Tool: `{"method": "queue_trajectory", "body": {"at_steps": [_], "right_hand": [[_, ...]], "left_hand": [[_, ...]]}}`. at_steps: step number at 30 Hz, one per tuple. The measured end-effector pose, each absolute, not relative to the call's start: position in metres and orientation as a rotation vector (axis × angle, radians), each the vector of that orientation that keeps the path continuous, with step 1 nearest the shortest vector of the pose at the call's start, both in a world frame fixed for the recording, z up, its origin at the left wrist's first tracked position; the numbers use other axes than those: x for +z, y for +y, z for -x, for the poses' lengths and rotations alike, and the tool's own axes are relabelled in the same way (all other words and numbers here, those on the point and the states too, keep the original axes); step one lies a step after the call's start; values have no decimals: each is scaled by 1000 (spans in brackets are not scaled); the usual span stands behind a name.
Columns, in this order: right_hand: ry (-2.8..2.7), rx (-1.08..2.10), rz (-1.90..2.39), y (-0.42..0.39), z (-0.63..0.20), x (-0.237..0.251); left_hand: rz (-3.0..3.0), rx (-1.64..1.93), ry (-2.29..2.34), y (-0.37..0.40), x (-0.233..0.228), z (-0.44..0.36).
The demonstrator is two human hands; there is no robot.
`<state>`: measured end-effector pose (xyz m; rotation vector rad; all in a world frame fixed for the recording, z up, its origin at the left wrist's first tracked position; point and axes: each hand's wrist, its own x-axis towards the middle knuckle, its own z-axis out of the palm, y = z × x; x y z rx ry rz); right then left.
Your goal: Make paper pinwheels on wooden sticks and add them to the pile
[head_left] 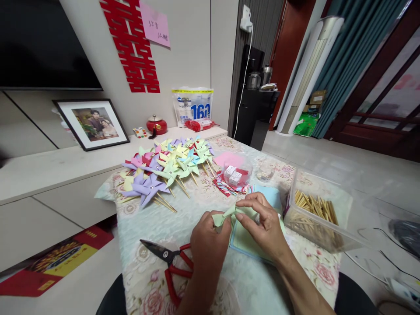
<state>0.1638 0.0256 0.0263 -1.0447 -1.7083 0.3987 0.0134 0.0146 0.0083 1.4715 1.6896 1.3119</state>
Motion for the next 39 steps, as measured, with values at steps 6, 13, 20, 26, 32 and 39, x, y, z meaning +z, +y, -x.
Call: {"method": "queue_trajectory", "body": {"at_steps": [6,13,20,26,32,39], "right_hand": [[-1678,474,1098,24,-161,23],[-1681,418,1142,24,-156,19],[-1706,375,1172,24,-156,22],[-1558,436,1086,21,-158,24],[-1337,470,1173,25,-162,18],[-1599,335,1136,25,-157,21]], "left_hand": [[-1916,1260,1891,11,3,-17],[-2142,1328,1858,7,-1,-20],[-1955,1325,1857,9,3,-20],[-1017,1298,1337,19,9,-18],[-661,1279,1031,19,14,-13],[-516,1301,918,19,17,-15]]}}
